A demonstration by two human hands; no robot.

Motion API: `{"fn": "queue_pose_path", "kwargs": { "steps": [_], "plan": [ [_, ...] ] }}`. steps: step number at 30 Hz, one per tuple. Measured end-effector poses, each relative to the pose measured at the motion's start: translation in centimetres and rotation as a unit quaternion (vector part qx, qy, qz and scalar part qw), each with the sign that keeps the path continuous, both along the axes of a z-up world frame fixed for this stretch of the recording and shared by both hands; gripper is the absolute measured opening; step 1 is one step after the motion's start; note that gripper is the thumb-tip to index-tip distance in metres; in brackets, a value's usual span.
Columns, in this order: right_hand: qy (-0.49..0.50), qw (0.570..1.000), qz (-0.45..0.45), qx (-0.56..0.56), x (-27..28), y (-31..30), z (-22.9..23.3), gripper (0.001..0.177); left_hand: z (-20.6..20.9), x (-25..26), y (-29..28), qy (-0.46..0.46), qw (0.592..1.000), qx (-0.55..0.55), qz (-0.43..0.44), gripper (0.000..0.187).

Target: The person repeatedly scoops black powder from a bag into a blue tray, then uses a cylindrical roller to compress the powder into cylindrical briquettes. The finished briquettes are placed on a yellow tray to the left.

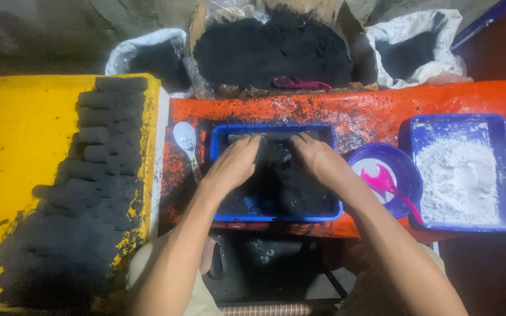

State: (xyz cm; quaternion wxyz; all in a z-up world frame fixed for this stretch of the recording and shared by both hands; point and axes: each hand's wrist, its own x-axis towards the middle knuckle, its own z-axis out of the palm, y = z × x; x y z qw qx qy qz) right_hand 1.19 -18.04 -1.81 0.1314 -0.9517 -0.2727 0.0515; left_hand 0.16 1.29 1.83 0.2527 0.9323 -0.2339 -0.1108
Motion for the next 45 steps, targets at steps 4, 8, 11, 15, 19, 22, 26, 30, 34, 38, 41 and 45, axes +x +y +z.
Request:
{"fn": "queue_pose_path", "kwargs": {
  "steps": [4, 8, 11, 15, 19, 22, 26, 30, 34, 38, 41, 45],
  "plan": [
    [-0.025, 1.000, -0.009, -0.008, -0.5, -0.4, -0.7, 0.029, -4.2, 0.5, 0.0, 0.000, 1.000, -0.015, 0.017, 0.032],
    [-0.074, 0.996, -0.035, -0.037, -0.4, -0.8, -0.9, 0.024, -4.5, 0.5, -0.3, -0.013, 0.999, 0.025, 0.021, 0.019],
    [-0.083, 0.995, -0.049, -0.039, 0.2, -0.9, -0.9, 0.024, -5.5, 0.9, -0.3, -0.020, 0.999, 0.034, 0.030, 0.013],
    [-0.052, 0.994, -0.089, -0.025, 0.2, -0.5, 0.1, 0.020, -5.7, 1.3, -0.3, -0.054, 0.997, 0.028, 0.038, 0.014],
    [-0.019, 0.994, -0.108, -0.022, 0.3, -0.3, 0.1, 0.020, -4.1, 0.8, -0.6, -0.056, 0.997, 0.024, 0.039, 0.017],
    [-0.004, 0.996, -0.083, 0.031, 0.2, 0.3, 0.6, 0.024, -1.9, 0.2, -0.6, -0.053, 0.999, -0.006, -0.006, 0.024],
    [-0.013, 0.996, -0.044, 0.071, -0.5, 0.6, 1.8, 0.025, 0.4, -0.4, -0.8, -0.049, 0.997, -0.050, -0.022, 0.040],
    [-0.065, 0.996, -0.030, 0.050, -0.4, 0.5, 1.0, 0.027, -4.0, 0.4, -0.3, -0.071, 0.996, -0.044, -0.012, 0.038],
    [-0.088, 0.995, -0.043, 0.033, -0.6, 0.2, 1.1, 0.020, -5.1, 0.9, -0.5, -0.151, 0.988, 0.041, 0.014, 0.016],
    [-0.087, 0.992, -0.090, 0.016, 0.3, -0.4, -0.6, 0.014, -5.9, 1.5, -0.6, -0.148, 0.987, 0.049, 0.031, 0.013],
    [-0.084, 0.989, -0.120, -0.005, 0.8, 0.1, -0.7, 0.015, -3.2, 1.0, -0.7, -0.135, 0.990, 0.023, 0.042, 0.015],
    [-0.065, 0.992, -0.112, -0.001, 1.2, -0.3, -1.3, 0.022, -2.0, 0.8, -0.6, -0.121, 0.992, 0.000, 0.028, 0.018]
  ]
}}
